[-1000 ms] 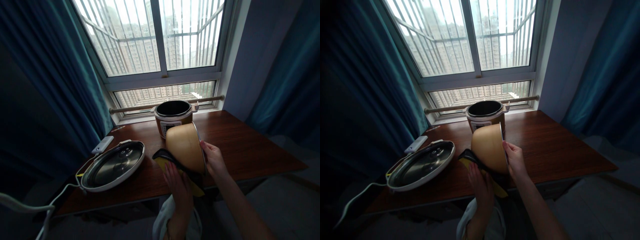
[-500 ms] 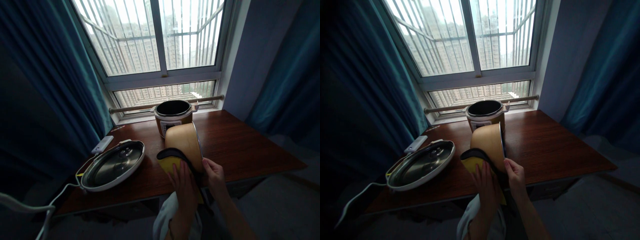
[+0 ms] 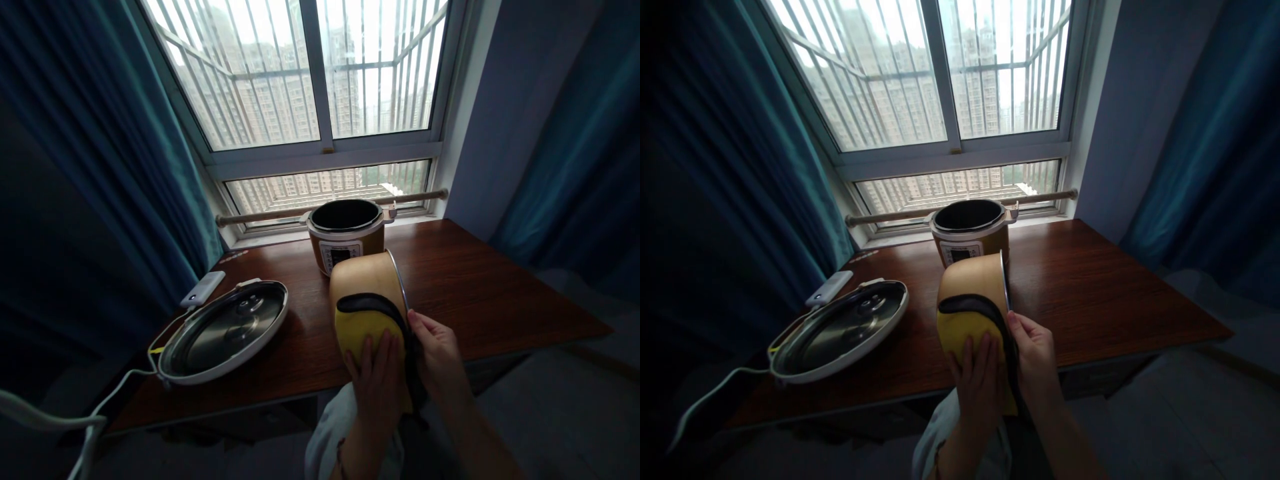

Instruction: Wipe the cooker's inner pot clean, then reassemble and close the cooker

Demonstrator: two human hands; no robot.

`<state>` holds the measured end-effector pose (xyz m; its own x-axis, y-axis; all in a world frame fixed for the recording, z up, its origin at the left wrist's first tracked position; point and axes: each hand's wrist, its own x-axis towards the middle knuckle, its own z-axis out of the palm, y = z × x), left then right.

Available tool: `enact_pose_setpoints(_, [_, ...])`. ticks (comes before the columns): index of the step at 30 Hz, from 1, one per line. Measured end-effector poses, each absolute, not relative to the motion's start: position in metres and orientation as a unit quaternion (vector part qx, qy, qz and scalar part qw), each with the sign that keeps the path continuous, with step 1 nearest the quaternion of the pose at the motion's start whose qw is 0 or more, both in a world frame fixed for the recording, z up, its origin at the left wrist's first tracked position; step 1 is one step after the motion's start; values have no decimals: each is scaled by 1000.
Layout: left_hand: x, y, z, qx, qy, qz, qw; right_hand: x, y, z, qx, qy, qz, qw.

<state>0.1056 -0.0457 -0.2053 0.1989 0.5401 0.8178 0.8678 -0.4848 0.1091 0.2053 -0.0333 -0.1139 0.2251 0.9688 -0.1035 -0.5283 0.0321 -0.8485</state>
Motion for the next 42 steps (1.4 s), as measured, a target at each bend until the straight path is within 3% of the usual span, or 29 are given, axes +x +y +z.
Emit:
enact_pose_setpoints(8, [94, -31, -206, -641, -580, -498, 66, 208, -3, -100, -376, -254, 586, 672])
enact_pose_setpoints(16, [93, -26, -209, -607, -596, -525, 11, 216, -1, -112, -387, -303, 575, 653])
enact_pose_setpoints(23, [99, -29, -207, -658, -572, -478, 107, 214, -22, -138, -421, -371, 533, 633])
enact_pose_setpoints(29, [112, -41, -207, -747, -498, -394, 195, 206, -15, -118, -416, -343, 530, 654])
enact_pose_setpoints(36, [111, -39, -206, -747, -486, -405, 205, 204, -7, -95, -381, -294, 577, 660])
enact_pose_setpoints(42, [101, -35, -209, -676, -555, -466, 135, 201, -7, -95, -366, -255, 581, 680])
